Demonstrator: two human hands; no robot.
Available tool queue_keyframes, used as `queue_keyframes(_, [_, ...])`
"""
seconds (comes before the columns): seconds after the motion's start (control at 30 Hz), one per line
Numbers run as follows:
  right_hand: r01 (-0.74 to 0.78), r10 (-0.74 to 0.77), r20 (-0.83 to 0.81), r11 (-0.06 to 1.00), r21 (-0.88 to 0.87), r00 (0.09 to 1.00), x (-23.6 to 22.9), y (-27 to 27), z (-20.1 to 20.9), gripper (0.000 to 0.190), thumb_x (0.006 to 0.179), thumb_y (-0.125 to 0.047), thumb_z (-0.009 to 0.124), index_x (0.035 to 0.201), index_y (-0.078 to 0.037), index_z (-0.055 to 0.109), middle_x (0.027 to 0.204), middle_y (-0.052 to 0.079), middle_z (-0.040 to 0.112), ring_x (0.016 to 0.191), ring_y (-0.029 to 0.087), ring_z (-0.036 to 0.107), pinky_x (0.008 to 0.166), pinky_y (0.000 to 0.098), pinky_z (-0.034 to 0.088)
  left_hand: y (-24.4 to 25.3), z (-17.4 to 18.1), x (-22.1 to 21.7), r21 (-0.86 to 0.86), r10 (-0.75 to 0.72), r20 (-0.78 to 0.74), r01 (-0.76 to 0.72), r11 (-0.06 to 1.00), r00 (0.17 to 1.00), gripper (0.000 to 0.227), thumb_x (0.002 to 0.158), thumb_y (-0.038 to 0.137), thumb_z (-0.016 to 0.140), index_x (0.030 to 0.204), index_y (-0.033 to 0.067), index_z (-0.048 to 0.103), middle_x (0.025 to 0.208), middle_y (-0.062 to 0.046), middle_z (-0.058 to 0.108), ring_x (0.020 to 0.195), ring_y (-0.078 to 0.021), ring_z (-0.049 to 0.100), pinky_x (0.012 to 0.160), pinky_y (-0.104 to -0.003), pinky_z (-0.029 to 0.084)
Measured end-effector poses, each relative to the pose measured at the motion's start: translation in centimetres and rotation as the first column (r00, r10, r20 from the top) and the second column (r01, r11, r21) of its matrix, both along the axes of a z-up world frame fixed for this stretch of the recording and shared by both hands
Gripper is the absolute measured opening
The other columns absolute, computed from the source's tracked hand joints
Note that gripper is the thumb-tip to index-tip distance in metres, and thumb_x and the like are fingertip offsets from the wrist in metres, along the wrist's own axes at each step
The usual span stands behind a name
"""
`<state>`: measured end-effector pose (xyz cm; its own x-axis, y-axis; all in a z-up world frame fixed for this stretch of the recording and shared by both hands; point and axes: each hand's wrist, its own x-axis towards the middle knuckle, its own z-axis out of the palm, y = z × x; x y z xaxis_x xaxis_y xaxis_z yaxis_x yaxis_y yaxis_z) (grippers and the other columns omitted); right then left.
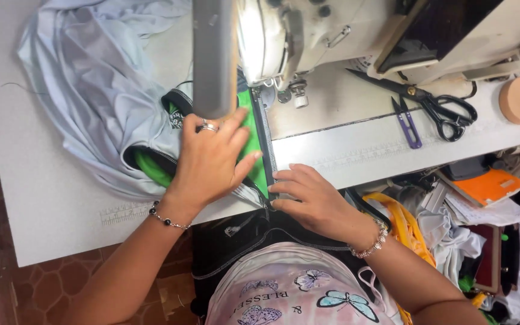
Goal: Trimming excess material from a sewn garment using scissors at a sewing workstation.
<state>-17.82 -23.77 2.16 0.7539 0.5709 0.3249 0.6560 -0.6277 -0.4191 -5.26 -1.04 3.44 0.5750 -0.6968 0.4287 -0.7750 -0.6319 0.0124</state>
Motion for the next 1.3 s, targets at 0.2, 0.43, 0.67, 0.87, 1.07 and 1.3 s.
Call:
queue_keyframes(0.2, [-0.03,0.03,0.014,0.999,0.01,0.999,0.0,0.2,-0.1,0.019,0.09,-0.006,0.071,0.107,-0.014,0.069,0.113,0.007,0.07,0.126,0.032,0.062,0.108,0.0578,0.046,0.8,-1.7,0.3,0.053,-0.236,-0.173,0.248,0.967,0.956,0.045,0.108,0.045,0.03,0.138,0.0292,0.06,0.141,0.008,0.063,0.133,-0.0212,0.052,0.081,-0.044,0.041])
queue_keyframes(0.43, [-0.033,0.033,0.004,0.999,0.019,0.999,-0.1,0.3,0.1,0.018,0.091,-0.007,0.07,0.108,-0.014,0.07,0.114,0.008,0.072,0.124,0.031,0.063,0.11,0.0577,0.045,1.0,-1.1,0.8,-0.006,-0.28,-0.196,0.284,0.959,0.94,0.047,0.106,0.048,0.033,0.136,0.029,0.063,0.137,0.009,0.067,0.134,-0.024,0.053,0.075,-0.041,0.048])
queue_keyframes(0.67, [-0.02,0.02,0.022,1.0,0.006,1.0,0.2,0.8,0.2,0.017,0.094,-0.01,0.068,0.11,-0.015,0.072,0.105,0.007,0.073,0.118,0.029,0.068,0.11,0.0559,0.047,1.4,-2.7,1.3,0.004,-0.289,-0.223,0.297,0.955,0.931,0.05,0.102,0.055,0.033,0.14,0.0353,0.06,0.147,0.015,0.059,0.138,-0.0234,0.049,0.091,-0.048,0.039])
queue_keyframes(0.87, [-0.008,0.008,0.043,1.0,0.015,0.999,1.2,1.2,0.2,0.014,0.097,-0.012,0.066,0.108,-0.014,0.073,0.102,0.007,0.075,0.115,0.028,0.069,0.11,0.0555,0.047,1.8,-5.1,2.0,0.051,-0.266,-0.214,0.282,0.958,0.94,0.053,0.101,0.058,0.031,0.143,0.0379,0.056,0.154,0.015,0.053,0.143,-0.0196,0.047,0.102,-0.053,0.032])
queue_keyframes(1.07, [0.001,-0.004,0.084,0.999,0.036,0.996,2.7,1.2,0.3,0.014,0.099,-0.011,0.063,0.107,-0.012,0.075,0.1,0.008,0.076,0.113,0.028,0.071,0.109,0.0565,0.047,1.7,-3.2,3.1,0.072,-0.247,-0.13,0.257,0.964,0.96,0.056,0.101,0.06,0.029,0.145,0.0375,0.054,0.153,0.015,0.053,0.13,-0.0178,0.054,0.106,-0.057,0.029])
queue_keyframes(1.3, [0.015,-0.022,0.107,0.998,0.068,0.994,4.4,1.0,0.3,0.016,0.102,-0.012,0.059,0.103,-0.01,0.075,0.1,0.009,0.075,0.113,0.029,0.071,0.11,0.0577,0.044,1.1,-3.0,4.7,-0.067,-0.296,-0.06,0.292,0.954,0.953,0.051,0.104,0.055,0.034,0.136,0.0297,0.065,0.141,0.006,0.065,0.121,-0.019,0.059,0.102,-0.055,0.029])
